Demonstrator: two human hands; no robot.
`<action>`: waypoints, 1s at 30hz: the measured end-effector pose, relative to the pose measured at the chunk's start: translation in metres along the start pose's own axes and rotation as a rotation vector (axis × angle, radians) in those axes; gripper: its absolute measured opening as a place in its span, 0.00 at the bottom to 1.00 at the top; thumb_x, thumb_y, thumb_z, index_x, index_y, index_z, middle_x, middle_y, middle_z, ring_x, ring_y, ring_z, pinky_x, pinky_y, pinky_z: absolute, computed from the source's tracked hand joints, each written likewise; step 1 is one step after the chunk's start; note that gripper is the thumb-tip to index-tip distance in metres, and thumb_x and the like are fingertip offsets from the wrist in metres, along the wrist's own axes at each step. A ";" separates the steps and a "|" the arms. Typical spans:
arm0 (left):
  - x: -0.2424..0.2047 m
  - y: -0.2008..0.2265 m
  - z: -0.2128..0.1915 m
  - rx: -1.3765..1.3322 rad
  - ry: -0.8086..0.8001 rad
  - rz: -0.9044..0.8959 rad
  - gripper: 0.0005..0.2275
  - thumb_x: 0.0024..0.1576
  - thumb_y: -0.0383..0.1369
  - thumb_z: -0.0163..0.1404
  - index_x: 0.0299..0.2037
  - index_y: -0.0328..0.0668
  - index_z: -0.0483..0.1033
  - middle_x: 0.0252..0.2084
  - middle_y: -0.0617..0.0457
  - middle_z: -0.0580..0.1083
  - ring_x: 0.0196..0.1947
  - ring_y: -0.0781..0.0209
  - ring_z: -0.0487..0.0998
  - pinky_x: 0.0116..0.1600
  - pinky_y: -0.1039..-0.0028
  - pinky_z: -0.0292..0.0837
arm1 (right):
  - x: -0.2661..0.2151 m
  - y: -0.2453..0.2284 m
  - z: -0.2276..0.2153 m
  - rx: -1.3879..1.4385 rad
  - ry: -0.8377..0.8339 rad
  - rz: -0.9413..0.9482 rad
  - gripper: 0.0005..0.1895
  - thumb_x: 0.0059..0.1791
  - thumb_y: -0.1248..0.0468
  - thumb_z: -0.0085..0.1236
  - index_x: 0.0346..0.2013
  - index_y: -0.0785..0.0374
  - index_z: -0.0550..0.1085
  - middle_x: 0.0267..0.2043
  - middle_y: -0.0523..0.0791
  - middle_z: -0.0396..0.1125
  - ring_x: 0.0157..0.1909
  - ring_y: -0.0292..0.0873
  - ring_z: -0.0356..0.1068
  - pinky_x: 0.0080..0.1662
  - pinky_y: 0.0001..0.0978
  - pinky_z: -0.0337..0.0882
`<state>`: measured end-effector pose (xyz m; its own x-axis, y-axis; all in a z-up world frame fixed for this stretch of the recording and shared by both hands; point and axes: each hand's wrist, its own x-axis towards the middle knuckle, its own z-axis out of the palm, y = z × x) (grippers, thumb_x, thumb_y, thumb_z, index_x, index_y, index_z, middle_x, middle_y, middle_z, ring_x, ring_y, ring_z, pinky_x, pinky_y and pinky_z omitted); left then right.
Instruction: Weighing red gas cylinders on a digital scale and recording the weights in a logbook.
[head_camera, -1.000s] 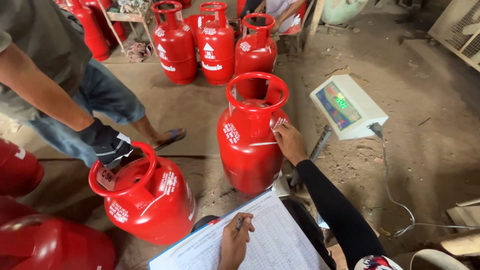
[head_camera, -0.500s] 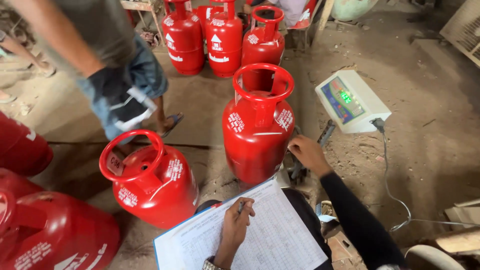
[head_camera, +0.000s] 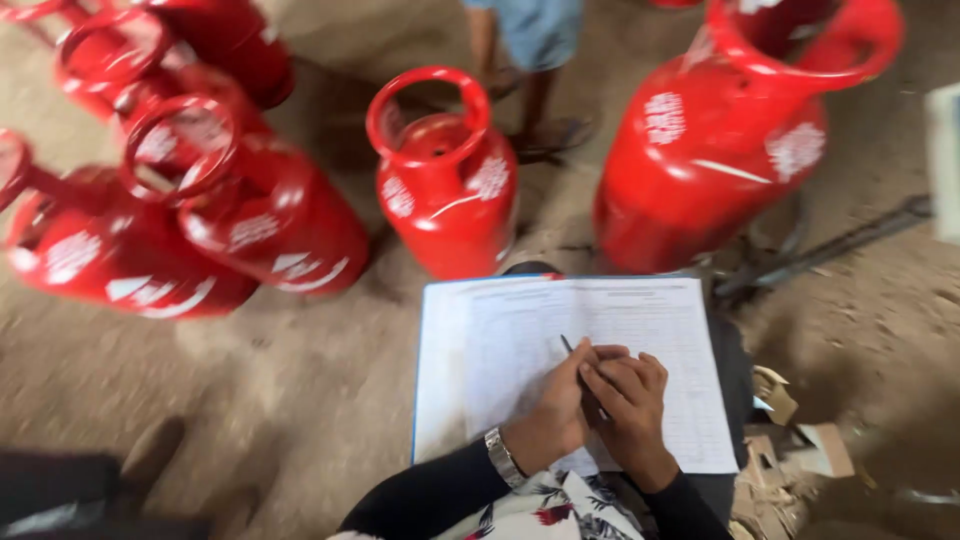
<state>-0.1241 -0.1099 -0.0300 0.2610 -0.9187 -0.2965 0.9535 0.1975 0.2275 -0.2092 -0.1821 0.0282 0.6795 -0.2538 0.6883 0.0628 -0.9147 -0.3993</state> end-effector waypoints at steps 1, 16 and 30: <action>-0.007 0.001 -0.004 -0.013 0.020 0.015 0.23 0.72 0.48 0.32 0.54 0.37 0.74 0.51 0.49 0.78 0.51 0.60 0.78 0.60 0.71 0.73 | -0.015 0.004 0.004 0.022 -0.018 0.000 0.17 0.36 0.70 0.65 0.40 0.63 0.78 0.42 0.46 0.71 0.46 0.52 0.69 0.52 0.52 0.64; -0.089 0.138 -0.039 1.835 0.698 0.585 0.14 0.56 0.31 0.57 0.52 0.40 0.76 0.34 0.59 0.76 0.24 0.64 0.74 0.28 0.71 0.71 | -0.037 -0.024 0.024 0.190 -0.521 0.198 0.33 0.41 0.54 0.66 0.56 0.66 0.69 0.66 0.58 0.63 0.72 0.64 0.57 0.66 0.66 0.53; -0.089 0.143 -0.007 2.013 0.597 0.698 0.18 0.51 0.28 0.61 0.52 0.41 0.77 0.36 0.51 0.76 0.29 0.52 0.77 0.32 0.65 0.72 | -0.090 0.036 -0.040 0.086 -0.015 0.622 0.18 0.51 0.63 0.59 0.54 0.66 0.71 0.47 0.51 0.70 0.46 0.44 0.71 0.48 0.33 0.70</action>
